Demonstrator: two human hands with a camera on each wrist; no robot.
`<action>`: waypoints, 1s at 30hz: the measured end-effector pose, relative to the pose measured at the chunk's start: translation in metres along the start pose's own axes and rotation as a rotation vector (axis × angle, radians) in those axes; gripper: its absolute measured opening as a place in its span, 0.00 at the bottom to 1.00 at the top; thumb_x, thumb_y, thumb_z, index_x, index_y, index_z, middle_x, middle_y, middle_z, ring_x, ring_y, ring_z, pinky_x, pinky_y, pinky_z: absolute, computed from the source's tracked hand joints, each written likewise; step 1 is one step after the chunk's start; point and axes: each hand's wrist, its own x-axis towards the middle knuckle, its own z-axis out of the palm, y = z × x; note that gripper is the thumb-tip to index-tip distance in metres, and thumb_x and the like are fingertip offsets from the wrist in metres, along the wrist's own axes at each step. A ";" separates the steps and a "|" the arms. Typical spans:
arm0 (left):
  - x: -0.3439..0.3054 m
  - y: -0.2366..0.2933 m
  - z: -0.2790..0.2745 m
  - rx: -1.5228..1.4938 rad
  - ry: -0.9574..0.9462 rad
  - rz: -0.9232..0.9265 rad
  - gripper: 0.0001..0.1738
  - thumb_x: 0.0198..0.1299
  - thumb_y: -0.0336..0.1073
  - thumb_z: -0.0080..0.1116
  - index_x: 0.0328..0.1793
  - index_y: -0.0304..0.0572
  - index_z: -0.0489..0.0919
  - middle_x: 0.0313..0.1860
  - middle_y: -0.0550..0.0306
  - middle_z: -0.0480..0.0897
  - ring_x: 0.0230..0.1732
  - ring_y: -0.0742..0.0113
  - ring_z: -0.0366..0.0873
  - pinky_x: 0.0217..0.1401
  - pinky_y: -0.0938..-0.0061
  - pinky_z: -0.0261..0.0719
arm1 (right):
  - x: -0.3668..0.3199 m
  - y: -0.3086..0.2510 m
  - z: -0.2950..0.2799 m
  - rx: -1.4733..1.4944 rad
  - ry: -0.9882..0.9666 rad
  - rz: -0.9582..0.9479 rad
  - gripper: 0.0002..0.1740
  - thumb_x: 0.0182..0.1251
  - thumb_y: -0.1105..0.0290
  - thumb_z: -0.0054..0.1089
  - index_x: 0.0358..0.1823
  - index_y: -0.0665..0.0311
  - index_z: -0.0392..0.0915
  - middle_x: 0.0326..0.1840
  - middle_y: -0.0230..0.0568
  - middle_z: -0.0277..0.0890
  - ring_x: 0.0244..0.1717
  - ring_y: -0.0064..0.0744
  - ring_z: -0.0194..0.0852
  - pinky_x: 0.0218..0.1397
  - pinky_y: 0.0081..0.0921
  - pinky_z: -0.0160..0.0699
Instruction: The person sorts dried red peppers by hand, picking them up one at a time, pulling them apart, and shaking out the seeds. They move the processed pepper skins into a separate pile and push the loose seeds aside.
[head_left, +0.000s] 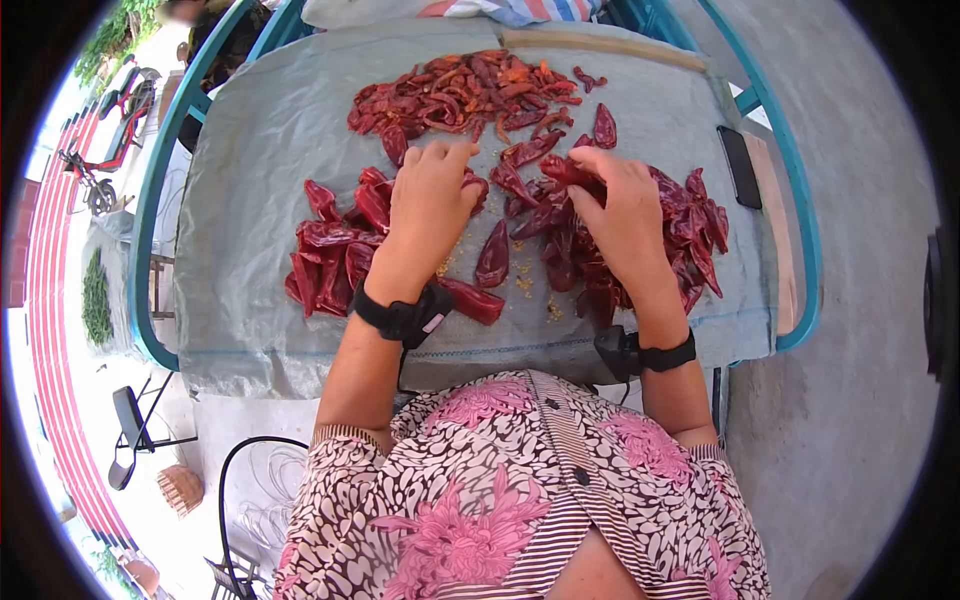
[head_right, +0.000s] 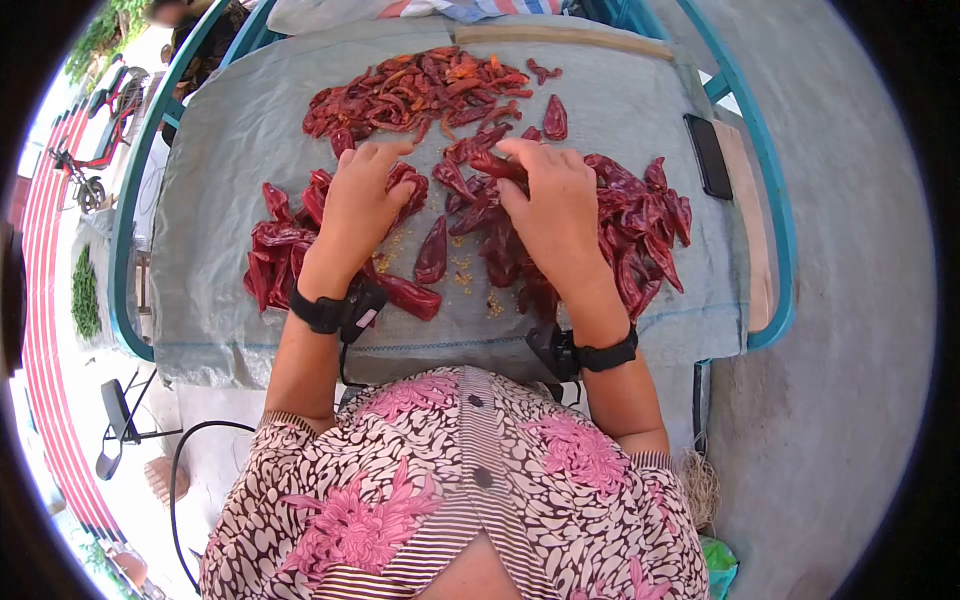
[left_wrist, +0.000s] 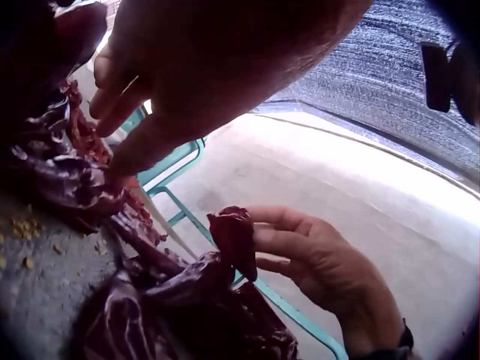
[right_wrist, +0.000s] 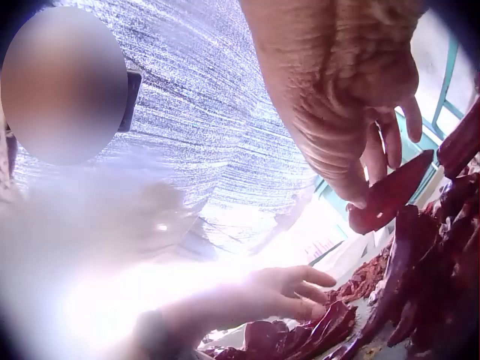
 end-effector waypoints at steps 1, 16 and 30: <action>-0.001 -0.005 0.006 0.098 -0.007 0.012 0.24 0.57 0.31 0.69 0.62 0.46 0.82 0.51 0.48 0.83 0.56 0.46 0.78 0.62 0.54 0.76 | -0.001 0.003 0.002 -0.013 0.049 -0.035 0.20 0.60 0.72 0.71 0.56 0.54 0.84 0.56 0.41 0.84 0.60 0.48 0.76 0.66 0.45 0.72; 0.001 -0.008 -0.006 -0.033 -0.129 0.054 0.20 0.55 0.31 0.71 0.53 0.44 0.79 0.42 0.50 0.84 0.49 0.48 0.81 0.52 0.56 0.78 | -0.035 -0.019 0.065 -0.143 -0.222 -0.555 0.15 0.55 0.70 0.69 0.46 0.52 0.84 0.43 0.31 0.83 0.59 0.38 0.75 0.69 0.43 0.68; 0.000 0.005 -0.012 0.119 -0.135 -0.002 0.25 0.59 0.38 0.74 0.62 0.46 0.81 0.48 0.52 0.87 0.50 0.49 0.82 0.55 0.55 0.76 | -0.026 0.003 0.009 0.006 0.219 0.013 0.26 0.65 0.71 0.69 0.65 0.58 0.78 0.52 0.41 0.84 0.56 0.44 0.80 0.64 0.43 0.71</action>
